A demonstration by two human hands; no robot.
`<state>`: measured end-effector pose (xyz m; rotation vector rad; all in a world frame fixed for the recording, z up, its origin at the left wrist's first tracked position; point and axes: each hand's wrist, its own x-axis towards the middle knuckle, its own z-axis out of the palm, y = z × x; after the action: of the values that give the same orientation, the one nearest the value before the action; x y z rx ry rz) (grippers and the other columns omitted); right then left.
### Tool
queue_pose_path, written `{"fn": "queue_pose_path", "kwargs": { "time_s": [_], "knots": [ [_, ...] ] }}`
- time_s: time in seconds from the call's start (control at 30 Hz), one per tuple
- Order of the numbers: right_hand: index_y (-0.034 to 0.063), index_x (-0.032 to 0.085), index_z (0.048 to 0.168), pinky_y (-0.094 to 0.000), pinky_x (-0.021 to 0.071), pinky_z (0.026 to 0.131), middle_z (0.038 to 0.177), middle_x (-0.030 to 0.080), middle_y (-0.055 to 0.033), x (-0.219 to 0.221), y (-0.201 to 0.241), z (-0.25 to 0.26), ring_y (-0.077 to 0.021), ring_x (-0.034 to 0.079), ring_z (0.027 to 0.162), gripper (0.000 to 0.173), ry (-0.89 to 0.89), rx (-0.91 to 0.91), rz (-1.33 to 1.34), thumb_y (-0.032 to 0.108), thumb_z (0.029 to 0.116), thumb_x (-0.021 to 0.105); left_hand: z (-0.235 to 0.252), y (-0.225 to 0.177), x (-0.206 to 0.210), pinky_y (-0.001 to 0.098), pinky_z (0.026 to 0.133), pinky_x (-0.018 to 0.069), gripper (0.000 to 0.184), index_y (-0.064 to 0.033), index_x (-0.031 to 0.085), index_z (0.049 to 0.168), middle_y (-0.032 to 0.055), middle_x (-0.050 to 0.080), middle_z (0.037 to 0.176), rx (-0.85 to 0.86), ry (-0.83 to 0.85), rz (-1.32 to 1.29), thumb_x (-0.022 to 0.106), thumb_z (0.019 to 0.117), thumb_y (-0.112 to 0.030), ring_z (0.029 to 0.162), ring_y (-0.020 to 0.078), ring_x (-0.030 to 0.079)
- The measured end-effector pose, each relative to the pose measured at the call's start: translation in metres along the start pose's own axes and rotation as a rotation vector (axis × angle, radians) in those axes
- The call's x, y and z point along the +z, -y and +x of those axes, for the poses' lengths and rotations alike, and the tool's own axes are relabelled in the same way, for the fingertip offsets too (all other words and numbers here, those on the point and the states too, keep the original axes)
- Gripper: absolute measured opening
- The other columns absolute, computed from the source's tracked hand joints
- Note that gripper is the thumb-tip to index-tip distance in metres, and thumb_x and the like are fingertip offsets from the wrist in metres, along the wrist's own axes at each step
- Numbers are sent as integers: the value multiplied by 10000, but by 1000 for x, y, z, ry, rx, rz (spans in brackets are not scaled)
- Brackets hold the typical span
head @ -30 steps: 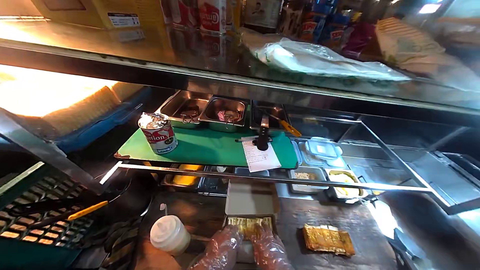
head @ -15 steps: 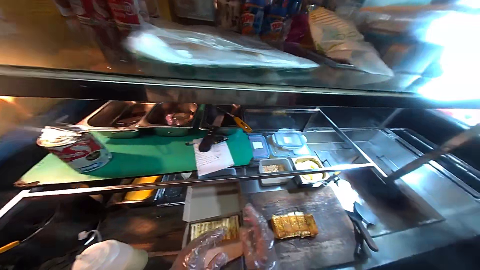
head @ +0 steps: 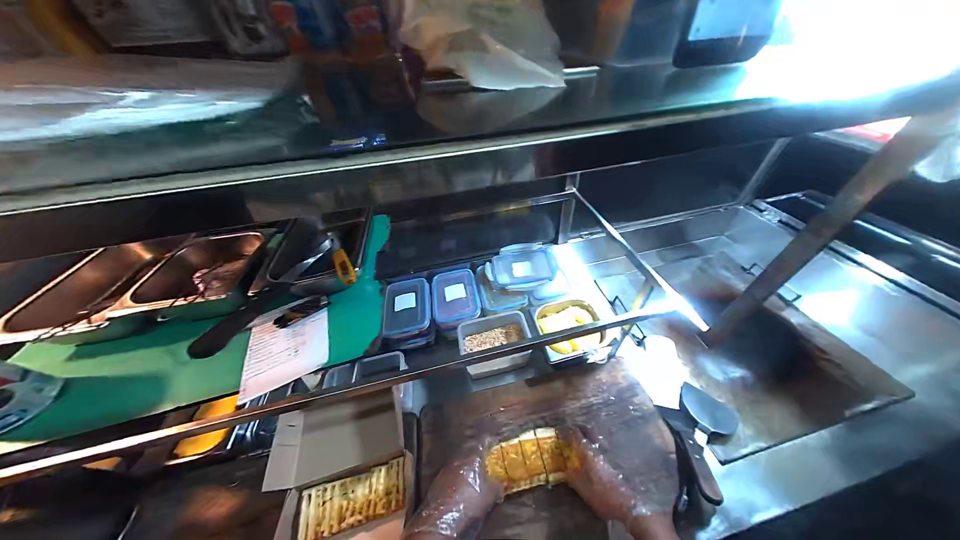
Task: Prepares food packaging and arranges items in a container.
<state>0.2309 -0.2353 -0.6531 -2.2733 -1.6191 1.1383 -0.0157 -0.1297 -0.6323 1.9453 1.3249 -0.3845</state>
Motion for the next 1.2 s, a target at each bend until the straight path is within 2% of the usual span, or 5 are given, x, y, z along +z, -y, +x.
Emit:
{"fn": "queue_pose_path", "kwargs": {
  "time_s": [0.37, 0.63, 0.93, 1.07, 1.2],
  "knots": [
    [22, 571, 1264, -418, 617, 755, 1050, 693, -146, 39, -16, -25, -226, 707, 880, 493, -445, 82, 1017, 20, 805, 750, 3, 33, 26, 496, 904, 568, 729, -119, 556, 1259, 131, 689, 1151, -43, -66, -469, 923, 636, -205, 1040, 270, 685],
    [88, 635, 1311, -525, 519, 1023, 1258, 669, -173, 57, 95, 5, -300, 652, 1164, 416, 105, -113, 261, 162, 906, 691, 20, 50, 0, 417, 701, 558, 325, -92, 608, 1232, 124, 663, 1056, -19, 143, -796, 662, 912, -115, 866, 237, 654],
    [10, 617, 1248, -411, 601, 765, 1090, 697, -146, 80, 120, -11, -230, 693, 912, 399, -300, -16, 853, 67, 860, 687, -51, 103, -56, 412, 761, 572, 338, -70, 593, 1273, 125, 668, 1084, 45, 184, -1399, 616, 936, -81, 936, 235, 661],
    [28, 619, 1264, -401, 601, 732, 1083, 695, -132, 102, 196, -37, -220, 686, 880, 396, -242, -113, 1287, 83, 873, 644, -101, 203, -94, 394, 813, 602, 375, -51, 612, 1243, 94, 694, 1131, 336, -3, -1213, 637, 877, 21, 966, 208, 689],
    [28, 676, 1246, -372, 569, 975, 1235, 686, -105, 137, 281, -23, -174, 667, 1116, 346, -109, -396, 660, 59, 902, 668, -117, 267, -113, 425, 950, 558, 403, -160, 672, 1197, 39, 698, 1173, 344, -168, -418, 745, 803, -123, 1080, 184, 665]
  ]
}}
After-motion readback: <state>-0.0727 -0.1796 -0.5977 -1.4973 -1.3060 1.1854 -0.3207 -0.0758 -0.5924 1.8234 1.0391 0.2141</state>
